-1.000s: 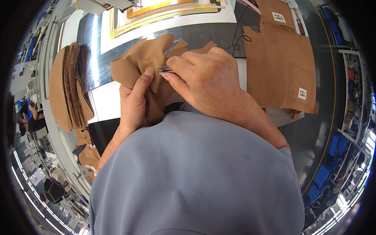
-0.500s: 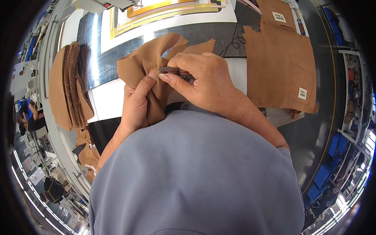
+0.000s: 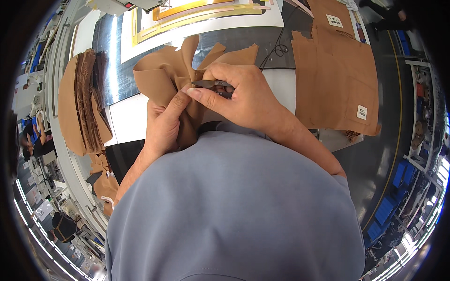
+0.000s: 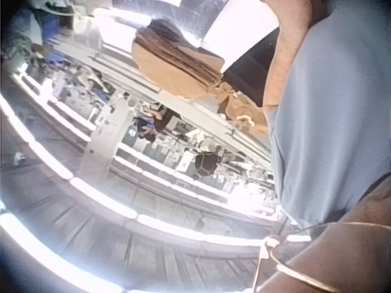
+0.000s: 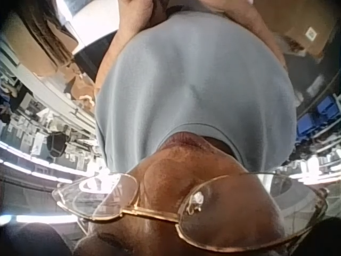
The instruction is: Operating an industrial sewing machine to assemble leather or fabric components for bags, and using snips to trim excess threads.
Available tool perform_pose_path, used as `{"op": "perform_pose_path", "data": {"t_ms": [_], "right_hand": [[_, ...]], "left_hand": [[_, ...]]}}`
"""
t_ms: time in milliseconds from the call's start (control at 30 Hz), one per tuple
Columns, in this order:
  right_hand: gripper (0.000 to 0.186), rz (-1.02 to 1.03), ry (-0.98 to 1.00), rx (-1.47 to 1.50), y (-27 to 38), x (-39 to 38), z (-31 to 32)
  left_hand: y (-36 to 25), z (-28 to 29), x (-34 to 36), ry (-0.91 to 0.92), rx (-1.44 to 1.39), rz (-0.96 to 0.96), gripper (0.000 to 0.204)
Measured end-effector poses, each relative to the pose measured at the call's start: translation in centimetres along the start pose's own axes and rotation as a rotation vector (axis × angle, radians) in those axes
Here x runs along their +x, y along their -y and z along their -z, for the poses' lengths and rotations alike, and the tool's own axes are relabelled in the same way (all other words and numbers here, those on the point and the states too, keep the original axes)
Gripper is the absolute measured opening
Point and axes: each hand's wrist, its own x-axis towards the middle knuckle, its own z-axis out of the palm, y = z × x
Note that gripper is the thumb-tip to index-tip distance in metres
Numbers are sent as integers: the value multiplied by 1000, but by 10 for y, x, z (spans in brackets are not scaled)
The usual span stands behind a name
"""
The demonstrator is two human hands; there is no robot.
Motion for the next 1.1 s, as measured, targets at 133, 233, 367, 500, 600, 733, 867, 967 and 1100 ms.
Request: {"op": "perform_pose_path", "data": {"t_ms": [133,233,367,500,600,733,867,967,1100], "right_hand": [[23,60,8,156,-3,2,-1],[22,106,-88,105,-6,6,5],[20,180,-161,-98,-10,5,14],[25,313,-205,-294,-13,3,11],[26,304,-202,-373,-8,-1,12],[28,428,-184,-481,-2,-1,13],[28,593,-195,-652,-5,4,4],[28,636,-228,-666,-10,8,-1],[28,640,-262,-682,-15,13,-4]], "left_hand": [[4,-1,2,2,22,51,16],[1,-1,0,-36,-17,36,17],[-5,1,1,-63,-24,105,29],[-6,-1,2,-72,-64,110,30],[-6,-1,2,-72,-78,108,30],[-5,-1,2,-58,-107,87,28],[-4,2,3,-35,-28,91,23],[-3,4,2,-41,7,94,19],[0,5,2,-51,55,94,20]]}}
